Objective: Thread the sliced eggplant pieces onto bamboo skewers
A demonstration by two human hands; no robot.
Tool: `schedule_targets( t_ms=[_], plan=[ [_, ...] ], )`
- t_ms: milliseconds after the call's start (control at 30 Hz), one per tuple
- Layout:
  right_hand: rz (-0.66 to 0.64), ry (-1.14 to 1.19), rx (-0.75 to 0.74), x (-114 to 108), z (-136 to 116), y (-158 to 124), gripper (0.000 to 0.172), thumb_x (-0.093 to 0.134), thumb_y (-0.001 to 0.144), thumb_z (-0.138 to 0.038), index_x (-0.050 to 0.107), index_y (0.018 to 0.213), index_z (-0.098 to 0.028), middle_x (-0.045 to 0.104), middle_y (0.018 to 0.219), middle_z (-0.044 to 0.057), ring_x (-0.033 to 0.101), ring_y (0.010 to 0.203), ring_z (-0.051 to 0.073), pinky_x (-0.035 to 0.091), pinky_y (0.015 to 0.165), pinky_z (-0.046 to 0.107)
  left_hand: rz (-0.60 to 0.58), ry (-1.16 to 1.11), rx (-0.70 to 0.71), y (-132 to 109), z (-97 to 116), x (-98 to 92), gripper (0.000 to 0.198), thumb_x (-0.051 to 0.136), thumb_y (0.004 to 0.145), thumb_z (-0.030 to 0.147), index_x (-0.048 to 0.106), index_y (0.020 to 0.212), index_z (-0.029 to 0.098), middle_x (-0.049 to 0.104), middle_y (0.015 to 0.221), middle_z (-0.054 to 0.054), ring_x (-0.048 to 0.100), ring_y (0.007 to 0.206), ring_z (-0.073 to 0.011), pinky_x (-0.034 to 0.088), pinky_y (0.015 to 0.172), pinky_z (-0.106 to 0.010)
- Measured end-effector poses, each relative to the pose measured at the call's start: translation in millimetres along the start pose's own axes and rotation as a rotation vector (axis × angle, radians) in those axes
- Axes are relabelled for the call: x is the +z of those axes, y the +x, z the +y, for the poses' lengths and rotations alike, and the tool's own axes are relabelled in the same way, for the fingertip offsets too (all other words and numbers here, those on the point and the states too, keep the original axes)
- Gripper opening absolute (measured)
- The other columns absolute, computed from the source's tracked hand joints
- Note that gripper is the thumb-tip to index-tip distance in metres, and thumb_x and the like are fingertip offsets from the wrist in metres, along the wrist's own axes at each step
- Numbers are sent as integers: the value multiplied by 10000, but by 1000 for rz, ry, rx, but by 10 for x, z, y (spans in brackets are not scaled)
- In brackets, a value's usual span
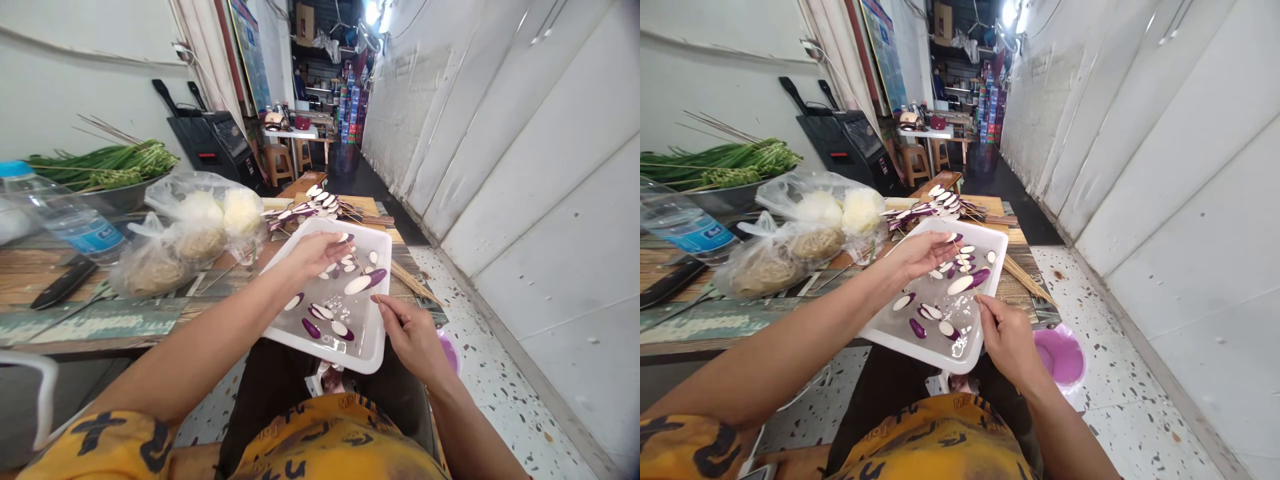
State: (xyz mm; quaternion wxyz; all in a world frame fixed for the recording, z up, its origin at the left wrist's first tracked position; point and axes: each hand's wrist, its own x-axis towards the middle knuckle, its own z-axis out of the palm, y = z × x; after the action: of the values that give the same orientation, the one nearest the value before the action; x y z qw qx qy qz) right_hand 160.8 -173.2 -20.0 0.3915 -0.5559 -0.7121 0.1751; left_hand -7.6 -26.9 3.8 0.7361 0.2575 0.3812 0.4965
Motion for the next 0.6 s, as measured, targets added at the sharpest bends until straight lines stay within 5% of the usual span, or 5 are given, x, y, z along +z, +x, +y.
schedule_targets(
  t_ms=[600],
  plan=[
    [27, -41, 20, 39, -7, -36, 267, 440, 896, -230, 683, 990, -170, 743, 894, 49, 688, 734, 181, 484, 619, 261, -11, -20, 72, -60, -35, 20, 175, 620, 747, 23, 501, 689, 137, 693, 726, -83, 705, 724, -197, 556, 762, -337]
  ],
)
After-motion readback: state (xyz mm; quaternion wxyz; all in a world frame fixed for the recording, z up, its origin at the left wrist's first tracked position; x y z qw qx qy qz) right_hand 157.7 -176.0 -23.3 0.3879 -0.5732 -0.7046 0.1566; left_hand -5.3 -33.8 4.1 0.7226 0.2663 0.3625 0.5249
